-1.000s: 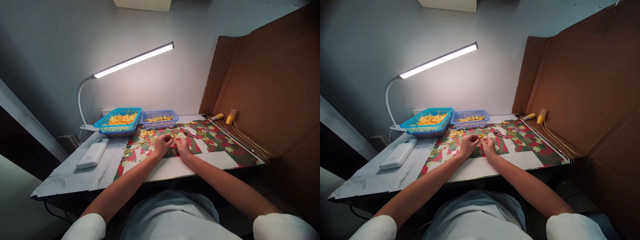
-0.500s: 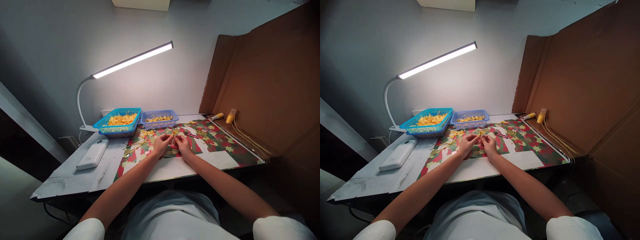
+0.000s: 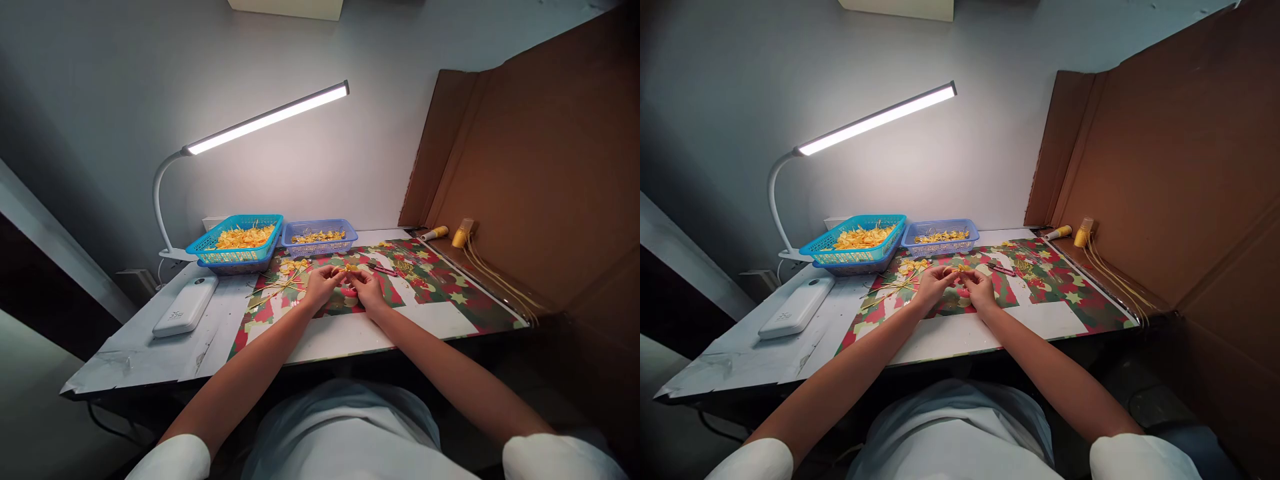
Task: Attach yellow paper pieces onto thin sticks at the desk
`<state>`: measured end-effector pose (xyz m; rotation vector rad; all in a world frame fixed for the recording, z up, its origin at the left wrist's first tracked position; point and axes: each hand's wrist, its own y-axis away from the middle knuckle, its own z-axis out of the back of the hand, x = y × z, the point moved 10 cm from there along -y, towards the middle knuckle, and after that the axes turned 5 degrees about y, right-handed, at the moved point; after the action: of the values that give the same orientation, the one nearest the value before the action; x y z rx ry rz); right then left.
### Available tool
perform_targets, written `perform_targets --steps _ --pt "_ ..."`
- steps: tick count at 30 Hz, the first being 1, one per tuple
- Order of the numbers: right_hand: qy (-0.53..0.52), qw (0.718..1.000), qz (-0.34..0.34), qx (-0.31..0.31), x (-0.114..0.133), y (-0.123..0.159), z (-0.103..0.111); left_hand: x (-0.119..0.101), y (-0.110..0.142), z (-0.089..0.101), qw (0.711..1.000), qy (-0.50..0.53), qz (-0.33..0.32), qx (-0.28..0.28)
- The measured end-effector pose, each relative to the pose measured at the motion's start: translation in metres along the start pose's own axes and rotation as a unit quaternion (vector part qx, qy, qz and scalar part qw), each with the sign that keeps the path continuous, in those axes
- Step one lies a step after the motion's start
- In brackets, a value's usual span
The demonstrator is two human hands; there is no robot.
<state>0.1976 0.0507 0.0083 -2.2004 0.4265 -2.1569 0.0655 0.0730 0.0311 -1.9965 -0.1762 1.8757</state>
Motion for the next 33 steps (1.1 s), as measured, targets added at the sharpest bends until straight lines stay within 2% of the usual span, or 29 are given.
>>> perform_targets --steps 3,5,7,9,15,21,29,33 --pt "0.119 0.984 0.099 -0.084 0.028 0.006 0.019 -0.009 0.0 0.005 0.998 -0.049 -0.024 -0.022" --pt "0.199 0.949 0.207 -0.129 0.058 0.02 0.024 -0.017 0.002 0.01 0.994 -0.093 -0.047 -0.044" --pt "0.262 0.911 0.296 -0.122 0.079 0.034 0.015 -0.026 0.005 0.012 0.986 -0.136 -0.074 -0.06" --pt "0.309 0.886 0.329 -0.106 0.086 0.04 0.005 -0.034 0.007 0.01 0.977 -0.172 -0.104 -0.063" --pt "0.354 0.874 0.306 -0.132 0.077 0.033 0.003 -0.046 0.013 0.0 0.955 -0.24 -0.165 -0.045" --pt "0.39 0.857 0.31 -0.132 0.074 0.031 0.001 -0.046 0.015 -0.007 0.954 -0.242 -0.176 -0.022" --pt "0.468 0.81 0.331 -0.122 0.075 0.028 -0.008 -0.044 0.014 -0.01 0.944 -0.275 -0.179 -0.016" --pt "0.467 0.812 0.328 -0.121 0.076 0.027 -0.007 -0.041 0.012 -0.009 0.944 -0.286 -0.16 -0.024"
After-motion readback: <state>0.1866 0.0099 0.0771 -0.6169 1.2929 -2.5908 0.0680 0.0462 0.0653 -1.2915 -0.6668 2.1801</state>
